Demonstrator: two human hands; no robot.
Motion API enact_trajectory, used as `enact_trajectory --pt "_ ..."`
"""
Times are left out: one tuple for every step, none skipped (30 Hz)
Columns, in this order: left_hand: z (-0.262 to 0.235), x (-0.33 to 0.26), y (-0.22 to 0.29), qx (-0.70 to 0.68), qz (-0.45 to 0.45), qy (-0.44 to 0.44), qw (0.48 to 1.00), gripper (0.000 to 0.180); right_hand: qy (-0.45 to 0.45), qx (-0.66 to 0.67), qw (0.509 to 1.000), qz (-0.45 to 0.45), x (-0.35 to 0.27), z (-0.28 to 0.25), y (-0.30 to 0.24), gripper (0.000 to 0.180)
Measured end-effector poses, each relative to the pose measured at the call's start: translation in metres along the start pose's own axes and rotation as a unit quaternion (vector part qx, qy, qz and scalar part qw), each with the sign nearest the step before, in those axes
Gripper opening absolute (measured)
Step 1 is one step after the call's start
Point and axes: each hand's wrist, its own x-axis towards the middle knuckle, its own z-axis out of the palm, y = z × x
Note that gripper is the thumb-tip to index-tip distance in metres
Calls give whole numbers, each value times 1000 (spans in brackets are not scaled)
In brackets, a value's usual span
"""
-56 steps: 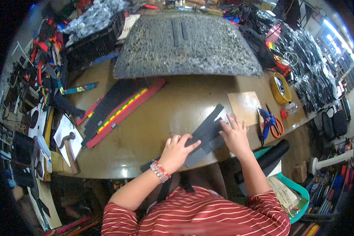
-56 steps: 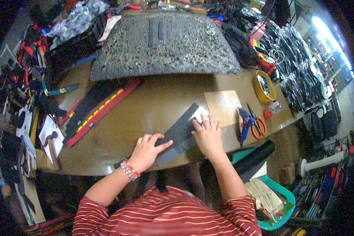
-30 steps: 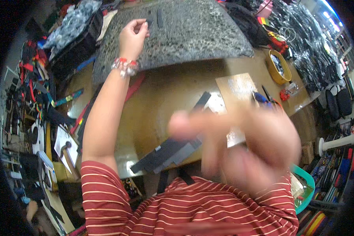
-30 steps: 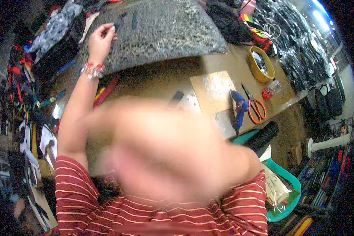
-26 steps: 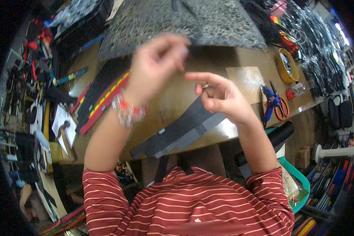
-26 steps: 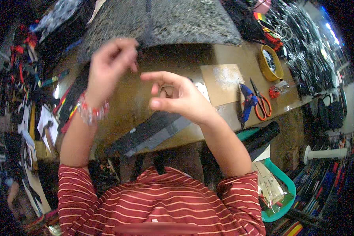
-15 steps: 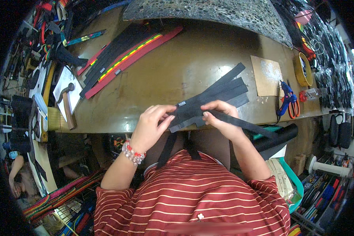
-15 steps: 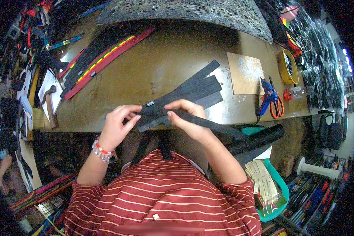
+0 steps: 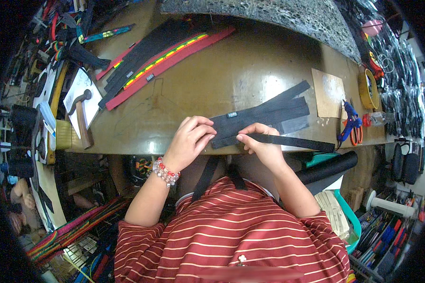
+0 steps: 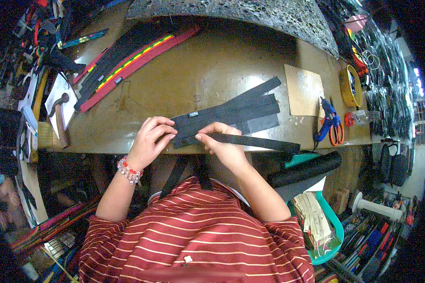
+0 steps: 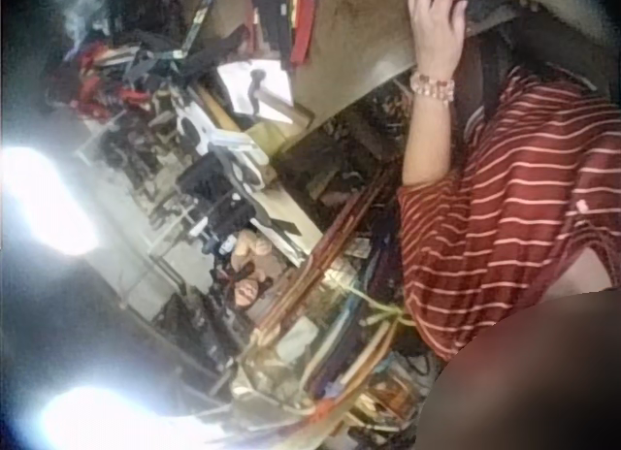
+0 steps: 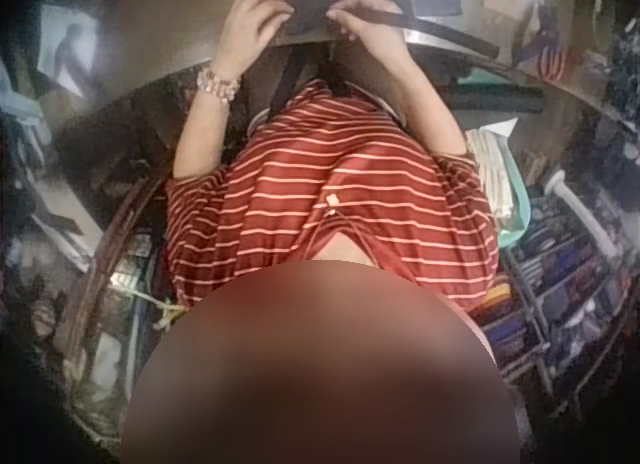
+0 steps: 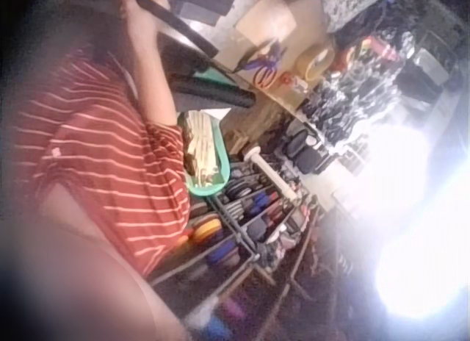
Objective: The person assembles multiple black fabric straps by aligning and pressing them together on a workbench. They use a hot glue gun to bond sections and scissors to trim excess material. The person also handles a black bag and places it into a green bin.
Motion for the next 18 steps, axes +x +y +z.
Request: enact_trajectory --pt "0 0 0 -4 1 0 1000 7 2 0 1000 1 0 1 1 14" --pt "0 0 -1 -7 -1 -1 1000 7 5 0 1000 1 0 1 2 14" --pt "0 0 -2 -10 -4 -2 1000 7 6 -1 1000 0 1 1 2 14" --pt "0 0 -2 -11 -4 -3 1000 7 8 -1 1000 -3 1 2 2 14" --pt "0 0 -3 -11 -4 -3 1000 7 10 -4 1000 0 1 2 2 14" --pt "0 0 -3 -12 -2 -3 1000 7 11 1 1000 -6 1 3 2 14" --pt "0 1 -3 -12 -4 -3 1000 8 12 3 1000 -6 1 3 1 14" --pt "0 1 -3 -12 -5 -3 1000 8 12 7 1000 -8 0 3 1 14" --pt "-1 1 -2 -12 -5 -3 1000 9 12 1 1000 -2 0 3 0 14" --pt "-1 1 -2 -14 -6 -2 1000 10 11 -2 1000 2 0 2 0 14" --pt "-1 1 -1 -16 -7 -2 1000 11 10 0 1000 -3 0 2 0 14" --pt "-1 1 0 -18 -14 -5 1000 12 12 -7 1000 9 0 2 0 14" --pt "-2 1 1 -18 -13 -4 1000 13 12 -9 1000 10 1 2 1 13" --pt "-2 1 2 -19 -17 -6 1000 15 14 -11 1000 10 1 3 2 13" --pt "-2 1 4 -19 -17 -5 1000 16 14 -9 1000 8 2 4 3 13" --pt "-3 2 5 -15 -29 -14 999 17 15 -7 1000 4 2 4 3 13" --pt "-3 3 7 -11 -37 -20 999 18 14 -5 1000 3 2 5 4 14" --pt "-3 4 8 -8 -44 -26 999 19 11 -12 1000 -8 2 4 4 14"
